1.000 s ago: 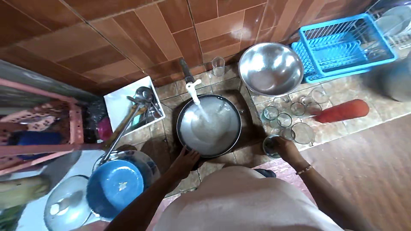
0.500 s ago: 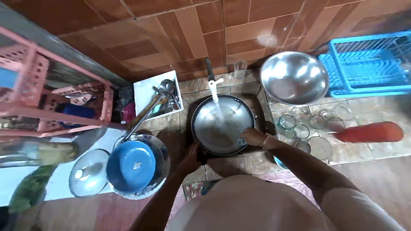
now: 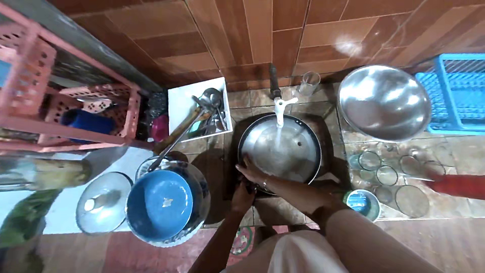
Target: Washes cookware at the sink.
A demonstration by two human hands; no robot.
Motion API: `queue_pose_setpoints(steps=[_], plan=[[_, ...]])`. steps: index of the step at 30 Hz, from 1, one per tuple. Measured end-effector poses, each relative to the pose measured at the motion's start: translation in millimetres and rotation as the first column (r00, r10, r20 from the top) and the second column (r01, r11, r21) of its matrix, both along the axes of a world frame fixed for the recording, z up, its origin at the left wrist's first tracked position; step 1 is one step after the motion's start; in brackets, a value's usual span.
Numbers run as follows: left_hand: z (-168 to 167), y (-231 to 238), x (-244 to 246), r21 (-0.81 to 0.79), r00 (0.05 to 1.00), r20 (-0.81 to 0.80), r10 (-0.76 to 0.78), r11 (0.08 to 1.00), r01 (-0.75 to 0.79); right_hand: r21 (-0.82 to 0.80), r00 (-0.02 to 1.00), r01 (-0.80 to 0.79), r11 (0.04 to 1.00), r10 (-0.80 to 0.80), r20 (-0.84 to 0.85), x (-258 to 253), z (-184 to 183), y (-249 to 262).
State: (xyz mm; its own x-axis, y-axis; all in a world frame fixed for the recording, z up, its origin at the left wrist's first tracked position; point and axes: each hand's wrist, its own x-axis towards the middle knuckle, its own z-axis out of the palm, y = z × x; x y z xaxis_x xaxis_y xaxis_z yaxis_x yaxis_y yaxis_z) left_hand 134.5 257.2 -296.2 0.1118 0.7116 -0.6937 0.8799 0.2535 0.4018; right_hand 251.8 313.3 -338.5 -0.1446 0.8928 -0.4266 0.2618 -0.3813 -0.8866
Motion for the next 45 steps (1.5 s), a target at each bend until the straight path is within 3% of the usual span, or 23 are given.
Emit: queue_pose_setpoints(steps=[3, 5, 8, 10, 13, 16, 18, 20, 22, 24, 25, 26, 28, 30, 32, 35, 37, 39, 41, 45], plan=[[0.9, 0.8, 1.4, -0.017, 1.000, -0.001, -0.017, 1.000, 0.017, 0.049, 0.969, 0.208, 0.977, -0.213, 0.123, -5.3, -16.5, 55.0], [4.8, 2.2, 2.4, -0.043, 0.999, -0.021, -0.035, 0.999, 0.034, 0.073, 0.962, 0.220, 0.973, -0.229, 0.147, -3.4, -20.8, 62.2], [3.7, 6.3, 3.6, -0.071, 0.995, -0.087, -0.045, 0.997, 0.039, -0.014, 0.993, -0.041, 0.999, 0.043, 0.111, 8.7, -8.8, 8.6], [5.3, 12.7, 5.0, -0.092, 0.992, -0.105, -0.066, 0.994, 0.057, -0.120, 0.940, -0.296, 0.948, 0.311, 0.140, 38.0, 5.7, -41.4], [10.1, 20.0, 7.8, -0.142, 0.983, -0.132, -0.126, 0.984, 0.108, -0.200, 0.729, -0.607, 0.769, 0.639, 0.245, 120.7, 21.7, -88.9], [9.2, 22.7, 9.5, -0.164, 0.976, -0.151, -0.157, 0.978, 0.132, -0.250, 0.402, -0.798, 0.548, 0.793, 0.458, 216.8, 31.4, -84.2], [7.5, 21.0, 9.9, -0.159, 0.974, -0.167, -0.153, 0.979, 0.127, -0.386, 0.279, -0.738, 0.554, 0.771, 0.573, 255.3, 41.1, -49.1], [8.2, 21.1, 11.8, -0.172, 0.971, -0.181, -0.157, 0.977, 0.126, -0.298, 0.244, -0.690, 0.659, 0.600, 0.762, 276.6, 22.8, -5.2], [8.0, 21.5, 13.1, -0.181, 0.971, -0.183, -0.156, 0.976, 0.123, -0.086, 0.291, -0.672, 0.736, 0.369, 0.882, 269.3, 11.1, 45.8], [8.3, 22.6, 15.0, -0.198, 0.971, -0.188, -0.149, 0.974, 0.111, 0.112, 0.423, -0.577, 0.809, 0.179, 0.888, 235.7, 1.3, 84.6], [9.0, 23.0, 16.0, -0.202, 0.970, -0.193, -0.149, 0.973, 0.109, 0.323, 0.548, -0.487, 0.812, -0.004, 0.836, 213.7, -26.5, 97.9], [9.8, 22.7, 17.1, -0.204, 0.967, -0.201, -0.154, 0.973, 0.112, 0.622, 0.651, -0.375, 0.688, -0.282, 0.705, 187.0, -73.5, 111.4], [11.1, 21.3, 19.6, -0.196, 0.960, -0.228, -0.165, 0.973, 0.121, 0.338, 0.653, -0.356, 0.871, -0.027, 0.757, 123.3, -51.1, 114.3], [11.0, 20.6, 21.4, -0.198, 0.950, -0.255, -0.179, 0.972, 0.130, 0.215, 0.733, -0.368, 0.905, 0.140, 0.666, 74.3, -48.4, 96.6], [9.6, 20.0, 21.5, -0.192, 0.947, -0.267, -0.178, 0.973, 0.129, 0.133, 0.744, -0.496, 0.858, 0.342, 0.574, 58.9, -49.3, 59.1], [5.3, 16.8, 19.6, -0.151, 0.957, -0.246, -0.154, 0.981, 0.119, 0.087, 0.613, -0.696, 0.713, 0.528, 0.588, 92.6, -48.6, -1.7], [3.2, 14.5, 17.8, -0.132, 0.959, -0.236, -0.157, 0.983, 0.128, 0.100, 0.551, -0.765, 0.636, 0.567, 0.612, 139.8, -51.1, -23.9], [4.4, 13.5, 17.3, -0.121, 0.958, -0.225, -0.177, 0.981, 0.152, -0.004, 0.481, -0.770, 0.638, 0.584, 0.653, 184.7, -47.7, -21.8], [3.0, 10.9, 13.5, -0.082, 0.961, -0.173, -0.216, 0.975, 0.204, -0.125, 0.474, -0.692, 0.711, 0.578, 0.664, 210.5, -32.2, -0.8], [1.7, 11.4, -12.1, 0.007, 0.945, 0.037, -0.324, 0.946, 0.324, -0.083, 0.584, -0.455, 0.887, 0.368, 0.723, 202.5, -47.3, 7.9]])
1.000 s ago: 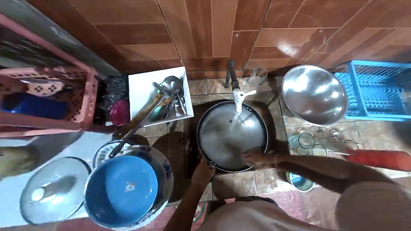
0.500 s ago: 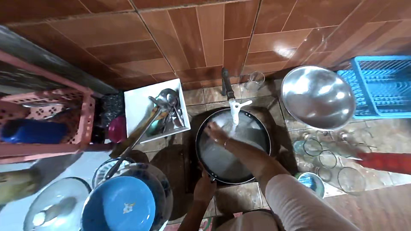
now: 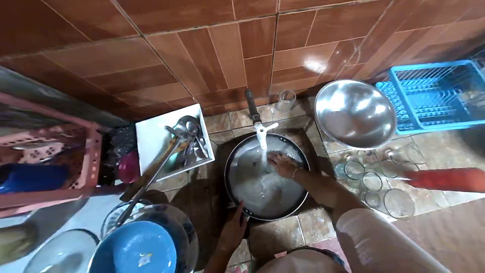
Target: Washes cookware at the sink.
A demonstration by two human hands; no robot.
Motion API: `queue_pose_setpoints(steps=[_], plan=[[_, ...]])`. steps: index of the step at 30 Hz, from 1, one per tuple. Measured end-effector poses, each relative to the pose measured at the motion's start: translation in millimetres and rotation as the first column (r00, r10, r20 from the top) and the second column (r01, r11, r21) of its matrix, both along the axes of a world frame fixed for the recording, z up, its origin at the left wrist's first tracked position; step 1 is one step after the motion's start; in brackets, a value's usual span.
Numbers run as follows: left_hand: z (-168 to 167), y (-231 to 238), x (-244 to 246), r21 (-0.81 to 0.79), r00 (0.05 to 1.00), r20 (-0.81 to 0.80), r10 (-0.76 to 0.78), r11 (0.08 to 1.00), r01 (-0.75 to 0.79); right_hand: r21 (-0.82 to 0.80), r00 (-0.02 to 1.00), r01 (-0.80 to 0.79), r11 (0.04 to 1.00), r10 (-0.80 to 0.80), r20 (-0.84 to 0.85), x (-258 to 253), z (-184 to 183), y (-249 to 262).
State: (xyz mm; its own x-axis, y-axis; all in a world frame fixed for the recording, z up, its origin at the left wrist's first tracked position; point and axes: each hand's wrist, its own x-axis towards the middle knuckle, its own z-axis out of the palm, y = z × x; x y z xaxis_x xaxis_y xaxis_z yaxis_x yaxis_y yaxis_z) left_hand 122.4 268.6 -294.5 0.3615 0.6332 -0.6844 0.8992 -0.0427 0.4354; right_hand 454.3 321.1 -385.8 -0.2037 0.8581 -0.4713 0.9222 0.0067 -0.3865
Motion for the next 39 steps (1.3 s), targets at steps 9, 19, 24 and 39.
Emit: queue_pose_setpoints(steps=[9, 19, 24, 39], plan=[[20.9, 30.4, -6.1, 0.372, 0.789, -0.315, -0.527, 0.697, 0.613, -0.089, 0.972, 0.182, 0.979, -0.193, -0.134, -66.2, 3.5, -40.1], [-13.0, 66.8, 20.5, 0.280, 0.404, -0.196, -0.893, 0.344, 0.896, -0.189, 0.895, -0.093, 0.978, -0.001, -0.446, -75.3, 20.7, -101.9], [-22.4, 68.5, 13.2, 0.377, 0.389, -0.137, -0.911, 0.315, 0.871, -0.203, 0.883, -0.167, 0.965, 0.055, -0.466, -55.6, 41.5, -104.4], [34.3, -10.0, 89.9, 0.851, 0.610, 0.094, -0.787, 0.382, 0.362, -0.346, 0.902, -0.319, 0.883, 0.170, -0.397, 38.5, 168.2, -109.7]])
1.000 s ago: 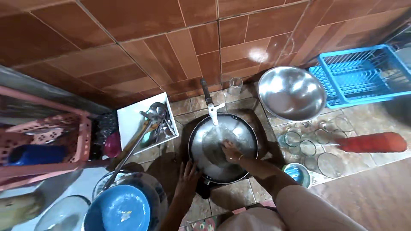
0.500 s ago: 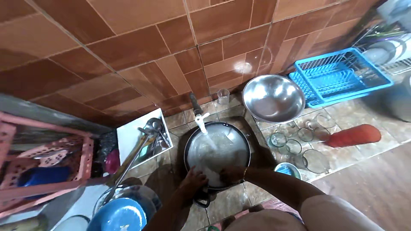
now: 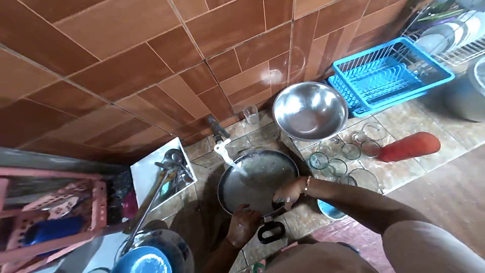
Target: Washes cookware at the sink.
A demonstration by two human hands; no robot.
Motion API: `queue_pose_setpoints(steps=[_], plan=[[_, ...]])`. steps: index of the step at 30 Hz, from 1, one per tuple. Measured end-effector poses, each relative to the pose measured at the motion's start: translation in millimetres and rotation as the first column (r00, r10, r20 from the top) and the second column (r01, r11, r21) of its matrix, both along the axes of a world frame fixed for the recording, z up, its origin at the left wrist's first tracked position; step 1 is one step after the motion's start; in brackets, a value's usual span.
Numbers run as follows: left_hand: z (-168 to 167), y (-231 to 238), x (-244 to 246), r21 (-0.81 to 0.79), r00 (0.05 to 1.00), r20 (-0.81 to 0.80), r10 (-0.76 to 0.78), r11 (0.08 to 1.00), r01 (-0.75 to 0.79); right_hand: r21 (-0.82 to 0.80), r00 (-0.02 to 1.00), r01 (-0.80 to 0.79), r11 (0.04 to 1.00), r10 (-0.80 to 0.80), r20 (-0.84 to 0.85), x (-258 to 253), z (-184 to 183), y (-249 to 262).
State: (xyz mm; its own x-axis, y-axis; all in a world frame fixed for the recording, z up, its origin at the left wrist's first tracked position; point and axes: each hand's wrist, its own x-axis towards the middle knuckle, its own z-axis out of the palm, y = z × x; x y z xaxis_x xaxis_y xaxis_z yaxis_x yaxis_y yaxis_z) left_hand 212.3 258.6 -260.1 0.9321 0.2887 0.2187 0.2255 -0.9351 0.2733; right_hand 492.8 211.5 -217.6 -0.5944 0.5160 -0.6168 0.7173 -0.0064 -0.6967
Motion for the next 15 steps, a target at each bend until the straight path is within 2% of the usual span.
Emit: queue_pose_setpoints(steps=[2, 4, 6, 8, 10, 12, 14, 15], plan=[[23.2, -4.2, 4.8, -0.057, 0.999, 0.021, 0.026, 0.998, -0.025, 0.118, 0.990, -0.128, 0.985, 0.120, 0.076, 3.5, 16.2, 2.4], [47.5, -7.3, 6.4, -0.120, 0.997, 0.003, 0.080, 0.990, -0.079, 0.204, 0.988, -0.150, 0.967, 0.138, 0.074, 9.6, 43.8, 6.9], [72.9, -9.4, 8.2, -0.255, 0.976, -0.016, 0.216, 0.943, -0.213, 0.317, 0.998, -0.056, 0.947, 0.061, -0.007, 19.4, 66.6, 15.5], [96.7, -11.6, 17.0, -0.422, 0.899, -0.037, 0.437, 0.808, -0.410, 0.411, 0.984, 0.142, 0.900, -0.084, -0.157, 29.8, 85.6, 28.0], [110.6, -8.6, 27.0, -0.570, 0.795, -0.007, 0.607, 0.651, -0.501, 0.527, 0.916, 0.379, 0.760, -0.230, -0.328, 32.9, 107.0, 37.2], [122.3, -3.8, 34.2, -0.659, 0.724, 0.002, 0.690, 0.545, -0.518, 0.614, 0.792, 0.604, 0.507, -0.302, -0.530, 24.9, 118.3, 41.1], [126.2, 2.1, 37.9, -0.683, 0.655, -0.018, 0.756, 0.469, -0.560, 0.604, 0.667, 0.745, 0.282, -0.310, -0.678, 4.1, 113.8, 38.2], [124.9, 5.2, 38.9, -0.694, 0.624, -0.010, 0.781, 0.444, -0.567, 0.580, 0.619, 0.784, 0.219, -0.327, -0.714, -12.2, 102.8, 33.9]])
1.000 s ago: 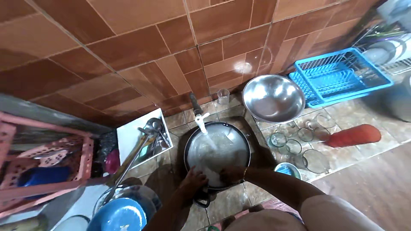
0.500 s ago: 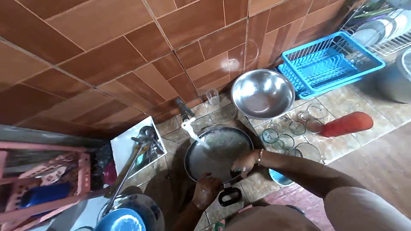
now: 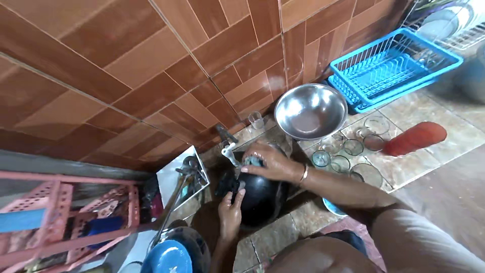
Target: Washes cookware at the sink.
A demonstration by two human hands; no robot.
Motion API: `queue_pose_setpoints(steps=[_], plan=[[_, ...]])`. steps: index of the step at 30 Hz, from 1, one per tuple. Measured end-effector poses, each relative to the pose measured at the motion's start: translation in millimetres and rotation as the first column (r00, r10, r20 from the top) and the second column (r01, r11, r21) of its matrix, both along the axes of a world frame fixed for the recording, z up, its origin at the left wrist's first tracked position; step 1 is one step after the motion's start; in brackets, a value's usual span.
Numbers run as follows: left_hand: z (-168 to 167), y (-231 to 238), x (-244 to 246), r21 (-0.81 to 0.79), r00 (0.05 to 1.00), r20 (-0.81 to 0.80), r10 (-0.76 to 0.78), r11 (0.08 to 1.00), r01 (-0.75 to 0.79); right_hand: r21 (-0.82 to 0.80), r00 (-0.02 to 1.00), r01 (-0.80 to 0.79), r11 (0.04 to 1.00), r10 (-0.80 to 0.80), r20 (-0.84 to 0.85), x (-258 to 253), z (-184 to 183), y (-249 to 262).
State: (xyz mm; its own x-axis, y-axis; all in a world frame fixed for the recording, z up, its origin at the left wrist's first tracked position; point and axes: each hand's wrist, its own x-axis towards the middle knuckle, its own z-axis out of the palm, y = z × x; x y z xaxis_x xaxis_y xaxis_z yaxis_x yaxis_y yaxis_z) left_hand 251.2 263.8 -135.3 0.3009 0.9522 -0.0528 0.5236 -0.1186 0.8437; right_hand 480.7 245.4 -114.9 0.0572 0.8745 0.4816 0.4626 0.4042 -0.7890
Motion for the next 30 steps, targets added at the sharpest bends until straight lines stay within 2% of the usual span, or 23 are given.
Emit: queue_pose_setpoints(steps=[2, 4, 6, 7, 9, 11, 13, 14, 16, 17, 19, 21, 23, 24, 26, 27, 28, 30], plan=[[-5.6, 4.9, 2.6, 0.002, 0.997, 0.030, 0.068, 0.998, -0.068, 0.048, 0.999, 0.048, 0.998, -0.049, 0.016, -39.0, -39.4, -10.1], [-13.4, 7.7, 3.1, 0.043, 0.992, 0.018, 0.127, 0.991, -0.128, 0.222, 0.970, 0.066, 0.973, -0.115, 0.216, -70.2, -79.8, -15.2], [-19.9, 9.7, 0.0, 0.098, 0.985, -0.028, 0.171, 0.981, -0.167, 0.333, 0.920, 0.107, 0.937, -0.220, 0.324, -75.2, -91.4, -9.0], [-22.8, 10.7, -1.9, 0.123, 0.980, -0.049, 0.194, 0.975, -0.187, 0.285, 0.918, 0.149, 0.947, -0.240, 0.317, -68.9, -87.6, -3.3], [-26.6, 10.5, -6.2, 0.149, 0.966, -0.074, 0.246, 0.961, -0.234, 0.031, 0.947, 0.260, 0.965, -0.261, 0.186, -43.2, -81.0, 10.8], [-29.4, 9.6, -10.5, 0.167, 0.956, -0.086, 0.282, 0.950, -0.265, -0.323, 0.946, 0.292, 0.900, -0.322, -0.045, -2.8, -96.3, 24.0], [-33.9, 7.2, -16.8, 0.183, 0.956, -0.075, 0.282, 0.947, -0.265, -0.614, 0.840, 0.206, 0.762, -0.460, -0.289, 31.4, -142.0, 29.6], [-36.4, 6.0, -20.2, 0.196, 0.961, -0.064, 0.268, 0.948, -0.252, -0.715, 0.767, 0.144, 0.684, -0.534, -0.355, 39.7, -169.5, 28.5], [-40.0, 6.3, -22.0, 0.224, 0.972, -0.036, 0.233, 0.950, -0.220, -0.819, 0.641, 0.035, 0.572, -0.641, -0.421, 42.5, -198.5, 21.3], [-39.4, 6.7, -20.7, 0.217, 0.976, -0.030, 0.217, 0.954, -0.205, -0.828, 0.606, 0.019, 0.560, -0.665, -0.436, 42.0, -198.6, 18.5], [-32.9, 7.7, -14.8, 0.202, 0.980, -0.071, 0.188, 0.964, -0.171, -0.804, 0.621, 0.072, 0.591, -0.657, -0.427, 42.5, -185.0, 17.2], [-21.9, 10.8, -3.6, 0.193, 0.976, -0.155, 0.153, 0.974, -0.122, -0.701, 0.734, 0.193, 0.686, -0.576, -0.361, 39.8, -150.8, 16.9], [-9.8, 15.8, 10.4, 0.171, 0.967, -0.239, 0.084, 0.984, -0.044, -0.456, 0.875, 0.343, 0.821, -0.455, -0.162, 26.6, -112.2, 19.2], [-5.7, 18.3, 17.8, 0.163, 0.960, -0.274, 0.058, 0.987, -0.013, -0.303, 0.917, 0.368, 0.879, -0.397, -0.040, 17.4, -96.7, 21.3], [-1.2, 22.7, 27.5, 0.148, 0.946, -0.324, 0.023, 0.989, 0.026, -0.018, 0.937, 0.309, 0.951, -0.301, 0.179, -0.4, -77.9, 26.3], [-0.9, 24.5, 28.9, 0.151, 0.943, -0.332, 0.013, 0.988, 0.039, 0.068, 0.930, 0.257, 0.964, -0.265, 0.256, -4.4, -73.5, 28.3], [-2.1, 25.7, 28.3, 0.159, 0.945, -0.327, 0.009, 0.986, 0.046, 0.098, 0.932, 0.223, 0.970, -0.241, 0.272, -3.3, -72.8, 29.1], [-6.5, 27.7, 25.4, 0.170, 0.955, -0.295, 0.015, 0.985, 0.037, 0.050, 0.958, 0.263, 0.964, -0.267, 0.107, 11.2, -85.7, 30.4]])
